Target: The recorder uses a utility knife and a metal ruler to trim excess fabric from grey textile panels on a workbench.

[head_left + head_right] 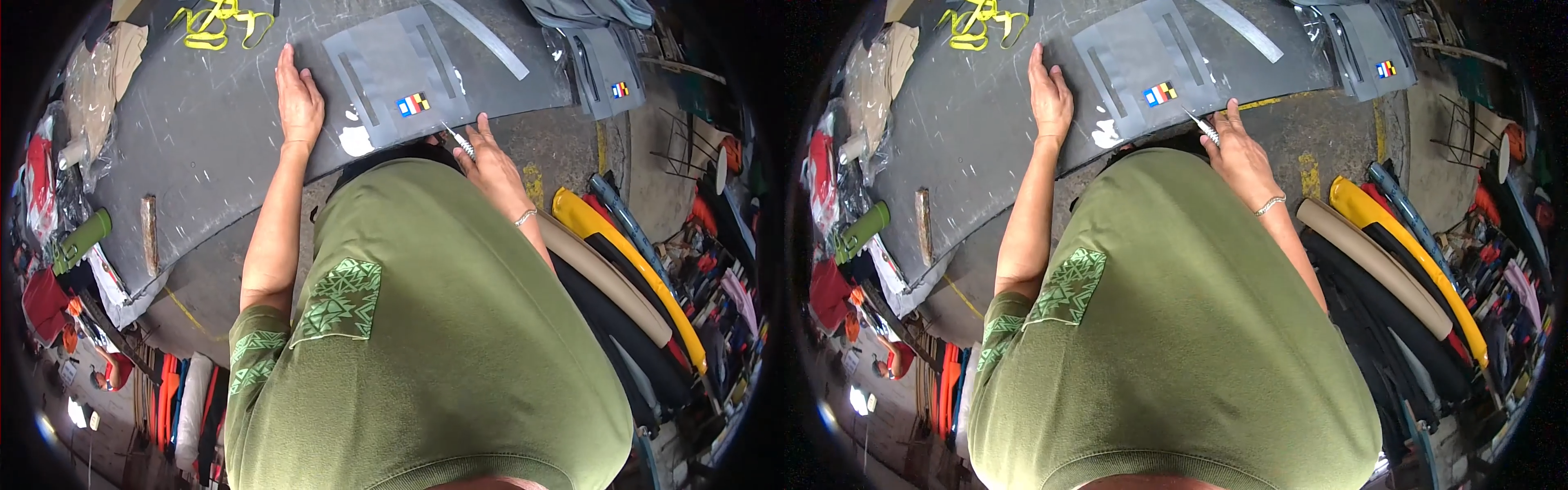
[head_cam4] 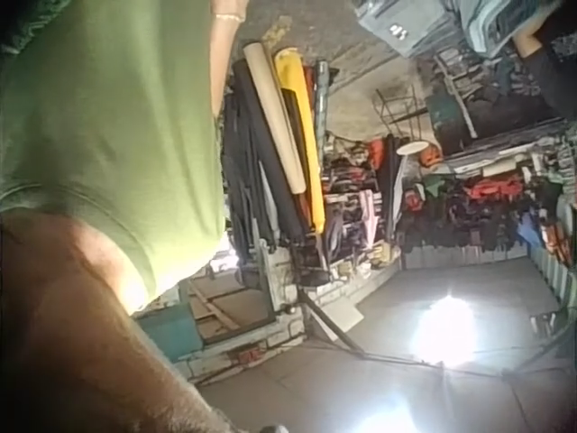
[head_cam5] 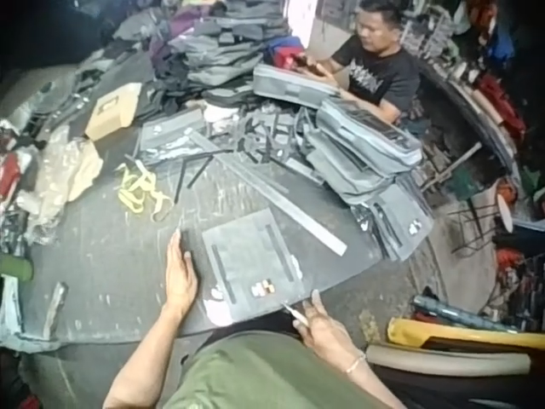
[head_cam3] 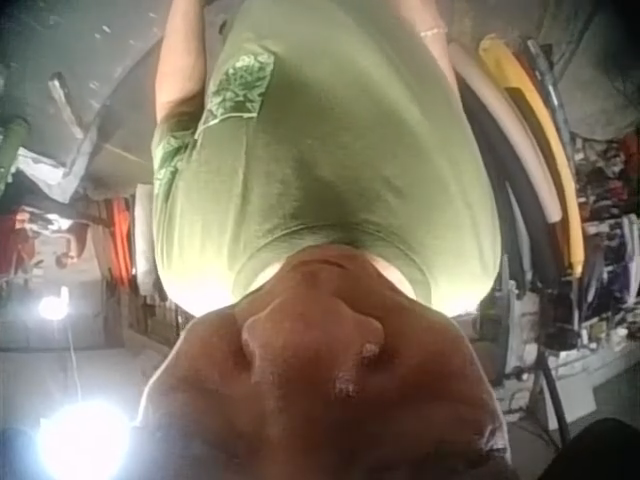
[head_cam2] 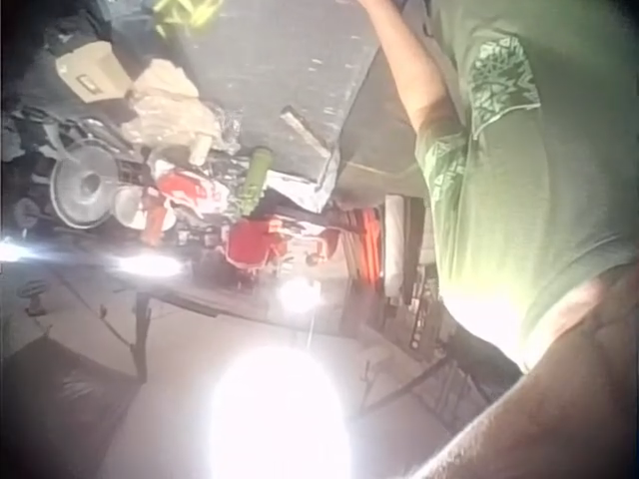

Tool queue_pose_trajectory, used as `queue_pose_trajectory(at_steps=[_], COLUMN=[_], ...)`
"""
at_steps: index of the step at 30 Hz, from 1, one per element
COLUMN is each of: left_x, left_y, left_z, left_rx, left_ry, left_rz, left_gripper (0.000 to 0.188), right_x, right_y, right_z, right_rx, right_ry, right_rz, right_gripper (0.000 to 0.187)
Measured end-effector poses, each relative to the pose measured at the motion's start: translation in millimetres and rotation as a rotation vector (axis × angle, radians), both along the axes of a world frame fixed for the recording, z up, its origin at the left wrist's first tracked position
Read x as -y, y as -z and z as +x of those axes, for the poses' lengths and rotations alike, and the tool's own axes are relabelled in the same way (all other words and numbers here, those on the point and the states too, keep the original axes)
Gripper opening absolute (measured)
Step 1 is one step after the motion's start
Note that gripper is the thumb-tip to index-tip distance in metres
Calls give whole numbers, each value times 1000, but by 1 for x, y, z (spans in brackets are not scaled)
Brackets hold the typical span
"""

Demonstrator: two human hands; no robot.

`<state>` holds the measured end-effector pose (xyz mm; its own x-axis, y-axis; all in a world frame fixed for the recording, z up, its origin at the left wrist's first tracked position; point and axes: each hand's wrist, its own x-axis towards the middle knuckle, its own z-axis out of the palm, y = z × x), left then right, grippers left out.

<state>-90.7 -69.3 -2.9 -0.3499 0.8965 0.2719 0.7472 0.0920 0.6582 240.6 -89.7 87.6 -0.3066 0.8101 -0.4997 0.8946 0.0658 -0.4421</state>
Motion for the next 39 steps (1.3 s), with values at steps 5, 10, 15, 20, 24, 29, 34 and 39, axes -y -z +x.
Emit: queue_pose_trajectory(at_steps=[5, 10, 15, 20, 24, 29, 34, 39], left_x=[3, 3, 2, -2, -1, -3, -2, -1], left_y=[-2, 2, 4, 8, 10, 8, 8, 11], left_z=[1, -2, -2, 3, 3, 2, 1, 0], left_rx=[84, 15, -120, -186, -219, -159, -194, -210], left_ry=[-37, 43, 74, 27, 44, 48, 52, 53], left_rz=[-40, -62, -92, -106, -85, -82, -92, -131], left_gripper=[53, 60, 72, 68, 55, 45, 45, 47], right_x=[-2, -5, -7, -9, -10, -8, -5, -7], right_y=[1, 3, -3, -6, -8, -12, -10, -10], right_z=[-1, -3, -9, -10, -11, -8, -3, 2], right_rx=[20, 85, 71, 89, 140, 103, 20, -13], right_ry=[-43, -81, -114, -129, -182, -158, -140, -148], right_rz=[15, -28, -31, -78, -121, -128, -128, -117], right_gripper=[46, 38, 37, 35, 41, 43, 38, 34])
